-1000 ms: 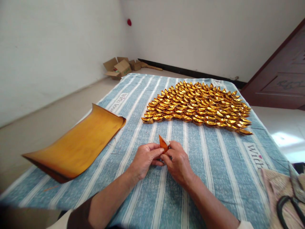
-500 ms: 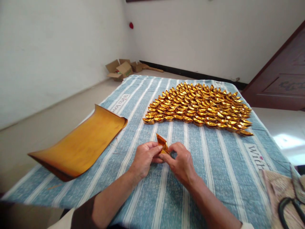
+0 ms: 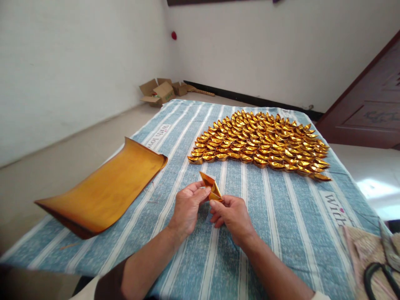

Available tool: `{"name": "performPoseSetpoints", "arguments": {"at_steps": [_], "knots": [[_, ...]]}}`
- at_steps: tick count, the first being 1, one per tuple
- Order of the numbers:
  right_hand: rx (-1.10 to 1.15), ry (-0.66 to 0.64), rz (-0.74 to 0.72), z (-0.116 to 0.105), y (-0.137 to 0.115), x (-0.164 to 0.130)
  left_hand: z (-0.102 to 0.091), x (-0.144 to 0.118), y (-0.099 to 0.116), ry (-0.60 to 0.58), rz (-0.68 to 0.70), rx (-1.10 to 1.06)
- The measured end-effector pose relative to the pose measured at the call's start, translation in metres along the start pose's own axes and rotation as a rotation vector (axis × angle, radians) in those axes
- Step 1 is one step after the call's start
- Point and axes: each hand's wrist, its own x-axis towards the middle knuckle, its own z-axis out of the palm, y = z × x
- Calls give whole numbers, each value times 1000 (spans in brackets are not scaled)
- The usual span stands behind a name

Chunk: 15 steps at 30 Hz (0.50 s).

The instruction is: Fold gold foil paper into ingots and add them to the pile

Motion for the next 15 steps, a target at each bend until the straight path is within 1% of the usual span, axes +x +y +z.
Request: {"name": "performPoseSetpoints", "arguments": {"at_steps": [5,15], "knots": [[66,37,12,4,2,0,0,1,-2,-9,-55,-81],[60,97,-33,5,3,1,0,5,-9,-8,-109,-151]]}}
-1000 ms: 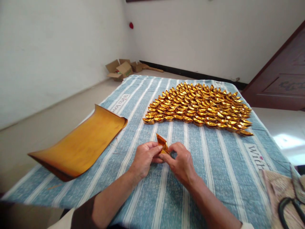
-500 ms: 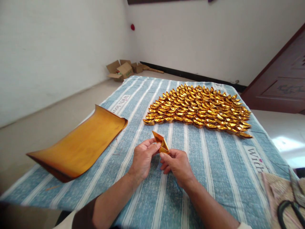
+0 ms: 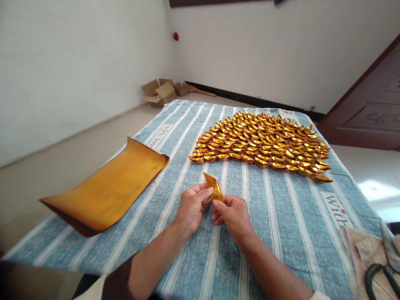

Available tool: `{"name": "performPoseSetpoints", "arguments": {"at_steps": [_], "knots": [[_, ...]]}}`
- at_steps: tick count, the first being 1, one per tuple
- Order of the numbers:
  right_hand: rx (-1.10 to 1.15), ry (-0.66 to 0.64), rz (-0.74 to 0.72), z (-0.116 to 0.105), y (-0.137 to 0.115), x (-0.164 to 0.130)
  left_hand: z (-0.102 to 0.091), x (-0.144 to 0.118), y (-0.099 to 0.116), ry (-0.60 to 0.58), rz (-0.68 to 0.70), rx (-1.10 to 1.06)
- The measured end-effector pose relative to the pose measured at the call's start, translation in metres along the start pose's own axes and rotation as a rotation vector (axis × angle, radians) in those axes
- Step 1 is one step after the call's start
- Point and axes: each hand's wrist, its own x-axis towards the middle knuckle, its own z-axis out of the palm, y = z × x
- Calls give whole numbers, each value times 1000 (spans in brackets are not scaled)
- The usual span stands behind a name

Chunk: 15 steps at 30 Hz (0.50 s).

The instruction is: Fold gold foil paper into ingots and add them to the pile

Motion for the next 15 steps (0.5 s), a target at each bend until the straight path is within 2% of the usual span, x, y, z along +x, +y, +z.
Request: {"name": "performPoseSetpoints", "arguments": {"at_steps": [15], "knots": [[-18,-5,2,-2,-2,1,4,-3,-2,1,29,27]]}}
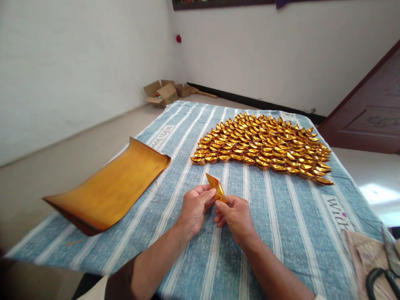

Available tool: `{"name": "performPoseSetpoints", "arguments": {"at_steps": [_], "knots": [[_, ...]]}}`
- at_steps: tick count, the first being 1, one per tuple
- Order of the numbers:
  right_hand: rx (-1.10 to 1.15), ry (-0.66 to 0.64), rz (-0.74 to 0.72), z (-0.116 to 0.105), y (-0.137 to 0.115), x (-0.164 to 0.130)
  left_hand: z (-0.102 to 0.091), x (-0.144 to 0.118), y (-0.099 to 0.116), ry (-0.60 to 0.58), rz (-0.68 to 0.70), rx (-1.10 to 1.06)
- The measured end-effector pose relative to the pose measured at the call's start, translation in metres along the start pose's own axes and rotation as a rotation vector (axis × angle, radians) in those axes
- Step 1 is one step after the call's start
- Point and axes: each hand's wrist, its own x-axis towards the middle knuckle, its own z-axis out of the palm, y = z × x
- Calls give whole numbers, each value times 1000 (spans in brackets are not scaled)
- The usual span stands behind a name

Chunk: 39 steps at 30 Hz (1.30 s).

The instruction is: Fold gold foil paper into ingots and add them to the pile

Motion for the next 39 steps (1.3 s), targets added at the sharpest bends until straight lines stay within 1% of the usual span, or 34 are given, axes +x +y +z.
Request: {"name": "performPoseSetpoints", "arguments": {"at_steps": [5,10,16,18,21,27,29,31,35,39], "knots": [[-7,-11,-3,-2,0,0,-3,1,1,-32,-71,-15],[-10,-11,-2,-3,-1,0,-6,4,7,-110,-182,-38],[-32,-11,-33,-7,-1,0,-11,7,9,-186,-257,9],[-49,-12,-44,-8,0,0,-12,7,9,-205,-255,19],[-94,-15,-61,-9,2,1,-12,6,8,-199,-224,14],[-123,-54,-57,-13,-2,2,-10,5,4,-104,-136,-13],[-102,-35,-43,-14,-5,2,-10,6,3,-76,-91,-10],[-70,-13,-37,-15,-6,2,-10,6,2,-75,-63,1],[-26,-20,-62,-15,-5,3,-11,6,0,-92,-66,-3],[-32,-32,-110,-15,-4,3,-11,6,1,-112,-95,-46]]}}
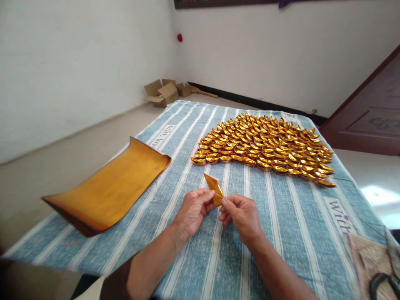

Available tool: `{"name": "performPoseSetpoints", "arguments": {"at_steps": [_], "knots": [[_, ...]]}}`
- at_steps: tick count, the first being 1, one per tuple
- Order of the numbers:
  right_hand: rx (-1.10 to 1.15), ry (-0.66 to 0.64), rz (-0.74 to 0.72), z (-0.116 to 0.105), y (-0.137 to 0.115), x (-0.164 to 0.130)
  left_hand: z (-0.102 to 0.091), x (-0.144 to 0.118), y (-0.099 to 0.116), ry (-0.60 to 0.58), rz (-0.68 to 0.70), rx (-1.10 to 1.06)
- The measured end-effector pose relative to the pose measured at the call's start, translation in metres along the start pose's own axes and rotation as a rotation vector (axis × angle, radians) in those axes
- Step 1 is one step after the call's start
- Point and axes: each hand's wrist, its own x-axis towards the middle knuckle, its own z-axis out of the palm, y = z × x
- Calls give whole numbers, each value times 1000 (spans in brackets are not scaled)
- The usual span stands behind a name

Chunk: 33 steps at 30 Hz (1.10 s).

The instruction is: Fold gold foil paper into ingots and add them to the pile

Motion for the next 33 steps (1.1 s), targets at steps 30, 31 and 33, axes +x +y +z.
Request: {"name": "performPoseSetpoints", "arguments": {"at_steps": [30,31,33], "knots": [[-106,-66,-38,-8,6,10,-1,0,5,-3,579,664],[-160,4,-125,-10,6,11,-3,1,8,-36,754,803],[-277,136,-350,-14,5,13,-9,5,14,-108,1090,1062]]}}
